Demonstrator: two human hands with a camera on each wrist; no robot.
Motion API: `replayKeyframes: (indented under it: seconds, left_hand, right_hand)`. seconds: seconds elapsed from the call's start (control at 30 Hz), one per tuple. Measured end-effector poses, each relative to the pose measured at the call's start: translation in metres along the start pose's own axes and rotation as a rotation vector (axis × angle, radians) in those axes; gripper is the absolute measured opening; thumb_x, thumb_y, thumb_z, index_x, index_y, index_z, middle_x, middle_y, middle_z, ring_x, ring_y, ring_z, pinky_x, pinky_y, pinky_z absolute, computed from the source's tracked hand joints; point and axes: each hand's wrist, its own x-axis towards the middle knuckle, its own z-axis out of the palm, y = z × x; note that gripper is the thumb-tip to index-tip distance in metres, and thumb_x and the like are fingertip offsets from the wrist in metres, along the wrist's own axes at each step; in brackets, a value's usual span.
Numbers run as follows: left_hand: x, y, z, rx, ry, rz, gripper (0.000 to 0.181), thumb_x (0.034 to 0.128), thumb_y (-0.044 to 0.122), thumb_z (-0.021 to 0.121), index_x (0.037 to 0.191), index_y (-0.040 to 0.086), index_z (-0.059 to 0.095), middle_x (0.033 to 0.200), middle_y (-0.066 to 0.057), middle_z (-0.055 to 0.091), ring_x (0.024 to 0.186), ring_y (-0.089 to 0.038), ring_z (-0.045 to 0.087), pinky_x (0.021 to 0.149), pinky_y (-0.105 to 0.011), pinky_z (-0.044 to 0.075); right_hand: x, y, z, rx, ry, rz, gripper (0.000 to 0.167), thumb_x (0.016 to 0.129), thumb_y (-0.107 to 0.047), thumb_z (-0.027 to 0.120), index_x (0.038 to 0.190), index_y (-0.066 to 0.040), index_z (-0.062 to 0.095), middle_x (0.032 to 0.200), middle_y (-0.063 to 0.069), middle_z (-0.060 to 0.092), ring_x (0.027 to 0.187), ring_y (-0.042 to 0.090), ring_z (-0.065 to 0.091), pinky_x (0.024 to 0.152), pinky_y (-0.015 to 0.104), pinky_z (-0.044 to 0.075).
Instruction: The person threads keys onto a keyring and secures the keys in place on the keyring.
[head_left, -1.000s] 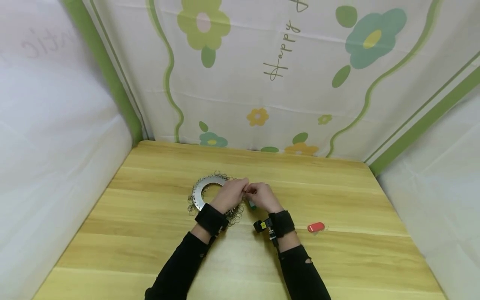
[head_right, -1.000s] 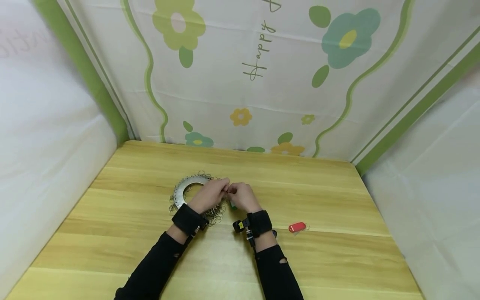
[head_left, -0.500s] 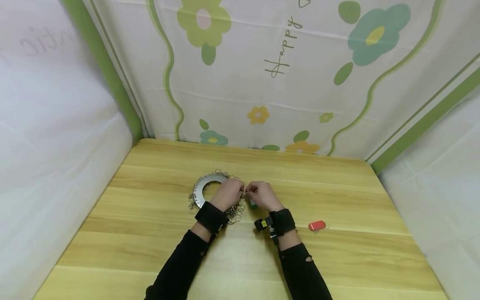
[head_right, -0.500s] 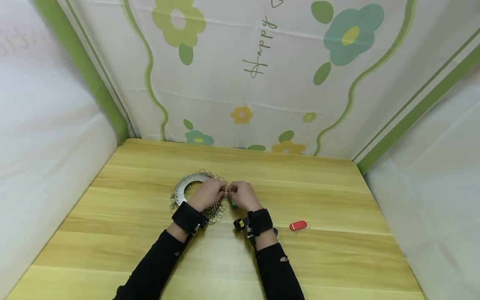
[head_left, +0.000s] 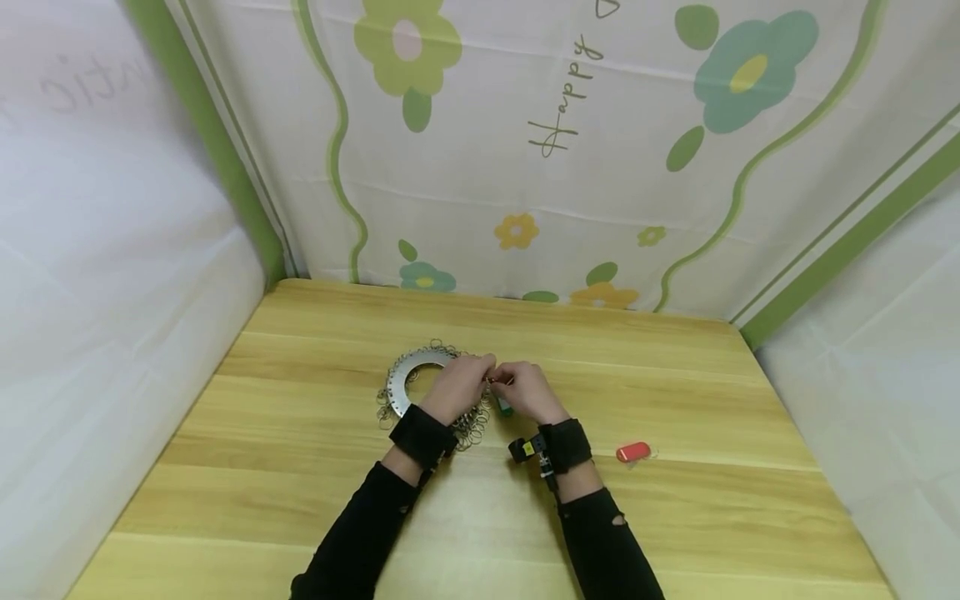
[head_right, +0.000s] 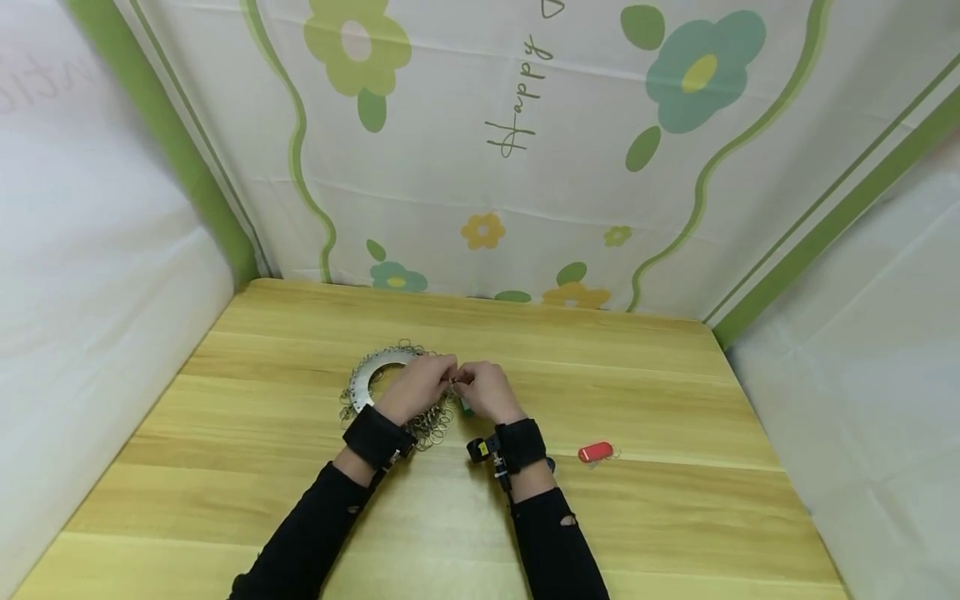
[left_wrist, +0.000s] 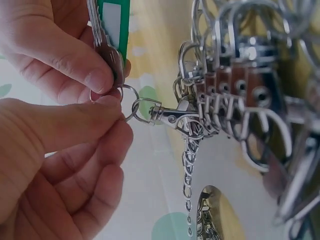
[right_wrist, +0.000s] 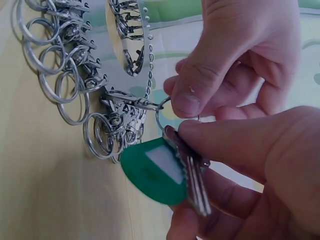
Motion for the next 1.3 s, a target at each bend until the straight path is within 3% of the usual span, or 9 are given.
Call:
replayKeyframes:
  seconds: [0.2,0.43,0.53,0.87,1.07,1.3]
  left_hand:
    - [-0.0007,0.0007,0.0022,-0.002,0.001,0.039,0.013,0.0924,0.003,0.058,0.085,0.013,0.054,0.072,0.002,0.052,0.064,-0.015,0.046,0.063,-0.028,0.038]
    - [-0.0004,0.0014,-0.0002,0.045,-0.090,-0.099,0.008,0.0913,0.006,0.060,0.084,0.009,0.058,0.075,-0.003,0.053,0.066,-0.017,0.050,0.061,-0.029,0.042]
    - [0.0003,0.0015,-0.0007,0.055,-0.101,-0.108,0.011,0.0903,0.004,0.060,0.080,0.008,0.062,0.073,-0.002,0.054,0.066,-0.016,0.051,0.061,-0.029,0.043]
    - [-0.0034,0.0028,-0.0026,0.014,-0.037,-0.048,0.014,0.0915,0.003,0.059,0.079,0.009,0.061,0.070,-0.001,0.051,0.061,-0.015,0.047,0.057,-0.027,0.040]
    - [-0.0015,0.0024,-0.0025,0.012,0.013,0.044,0.019,0.0870,0.004,0.066,0.077,0.013,0.053,0.068,0.003,0.049,0.063,-0.014,0.047,0.059,-0.026,0.038]
    - [-0.0013,0.0015,-0.0018,-0.008,0.021,0.089,0.022,0.0867,0.001,0.065,0.076,0.014,0.049,0.067,0.004,0.046,0.063,-0.014,0.045,0.062,-0.027,0.036]
  right_hand:
    - [-0.0018,0.0008,0.0004,-0.002,-0.020,-0.006,0.009,0.093,-0.012,0.062,0.095,-0.014,0.070,0.082,-0.001,0.063,0.066,0.013,0.056,0.059,0.030,0.046]
    - [-0.0008,0.0001,0.0010,-0.035,-0.045,0.001,0.005,0.092,-0.011,0.062,0.091,-0.013,0.066,0.081,-0.001,0.061,0.066,0.013,0.055,0.059,0.030,0.045]
    - [-0.0002,0.0007,0.0013,-0.036,-0.041,0.006,0.005,0.092,-0.012,0.062,0.090,-0.013,0.066,0.081,-0.001,0.062,0.066,0.013,0.055,0.058,0.030,0.044]
    - [-0.0038,-0.0003,-0.0010,0.005,-0.059,0.026,0.007,0.092,-0.011,0.062,0.091,-0.011,0.069,0.079,0.000,0.062,0.064,0.015,0.055,0.056,0.030,0.044]
    - [-0.0031,-0.0003,-0.0031,0.003,-0.039,-0.002,0.008,0.091,-0.012,0.063,0.092,-0.014,0.070,0.080,-0.001,0.063,0.065,0.014,0.055,0.058,0.030,0.044]
    - [-0.0028,-0.0002,-0.0035,-0.009,-0.051,-0.009,0.006,0.091,-0.013,0.063,0.090,-0.016,0.069,0.079,-0.002,0.061,0.067,0.014,0.056,0.059,0.030,0.046]
